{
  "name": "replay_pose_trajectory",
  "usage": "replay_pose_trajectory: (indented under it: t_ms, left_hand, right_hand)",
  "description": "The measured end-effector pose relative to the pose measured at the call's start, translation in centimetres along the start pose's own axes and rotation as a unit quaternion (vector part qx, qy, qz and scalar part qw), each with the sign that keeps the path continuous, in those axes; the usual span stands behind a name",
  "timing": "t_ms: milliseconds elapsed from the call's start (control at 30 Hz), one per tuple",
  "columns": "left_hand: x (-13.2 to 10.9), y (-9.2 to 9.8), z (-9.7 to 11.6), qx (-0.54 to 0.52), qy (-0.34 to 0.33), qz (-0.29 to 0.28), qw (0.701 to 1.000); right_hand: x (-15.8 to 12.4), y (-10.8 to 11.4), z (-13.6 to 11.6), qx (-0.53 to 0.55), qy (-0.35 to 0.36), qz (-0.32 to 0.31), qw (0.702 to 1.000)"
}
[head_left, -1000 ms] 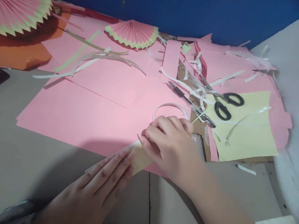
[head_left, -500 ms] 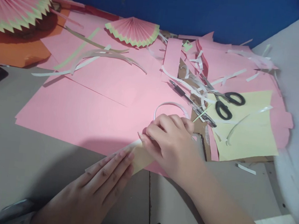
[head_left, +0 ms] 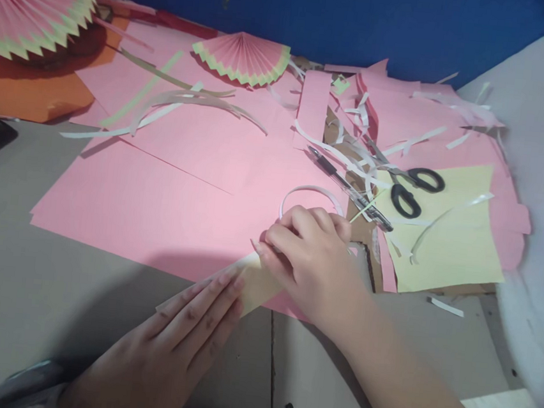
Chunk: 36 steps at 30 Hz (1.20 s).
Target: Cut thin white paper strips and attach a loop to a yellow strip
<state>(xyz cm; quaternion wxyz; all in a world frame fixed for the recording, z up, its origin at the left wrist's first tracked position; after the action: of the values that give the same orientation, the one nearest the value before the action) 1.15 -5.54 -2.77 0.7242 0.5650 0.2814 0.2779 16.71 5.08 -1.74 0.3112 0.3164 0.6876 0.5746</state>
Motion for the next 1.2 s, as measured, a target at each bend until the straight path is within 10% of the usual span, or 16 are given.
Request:
replay_pose_trajectory:
  t_ms: [500, 867, 1200]
  left_hand:
    - [-0.5, 0.7, -0.4, 0.008, 0.028, 0.028, 0.999]
    - [3.4, 2.0, -2.7, 0.035, 0.013, -0.015, 0.999]
    - [-0.1, 1.5, -2.7, 0.022, 0.05, -0.008, 0.998]
  right_hand:
    - [0.0, 0.5, -0.3, -0.023, -0.022, 0.01, 0.999]
    - [-0.1, 0.7, -0.3, -0.008, -0.014, -0.006, 1.0]
    - [-0.1, 0.5, -0.2, -0.007, -0.012, -0.01, 1.0]
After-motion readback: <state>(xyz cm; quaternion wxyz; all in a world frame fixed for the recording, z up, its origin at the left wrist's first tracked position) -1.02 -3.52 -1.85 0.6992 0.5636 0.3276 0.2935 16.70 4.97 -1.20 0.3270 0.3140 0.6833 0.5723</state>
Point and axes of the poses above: each hand's wrist, its own x-axis towards the middle knuckle, its own y-axis out of the back of the hand, z = x × y, the point moved 3 cm from there along x, towards the middle knuckle, and after that the axes turned 8 degrees about -z, right-handed, at the moved point
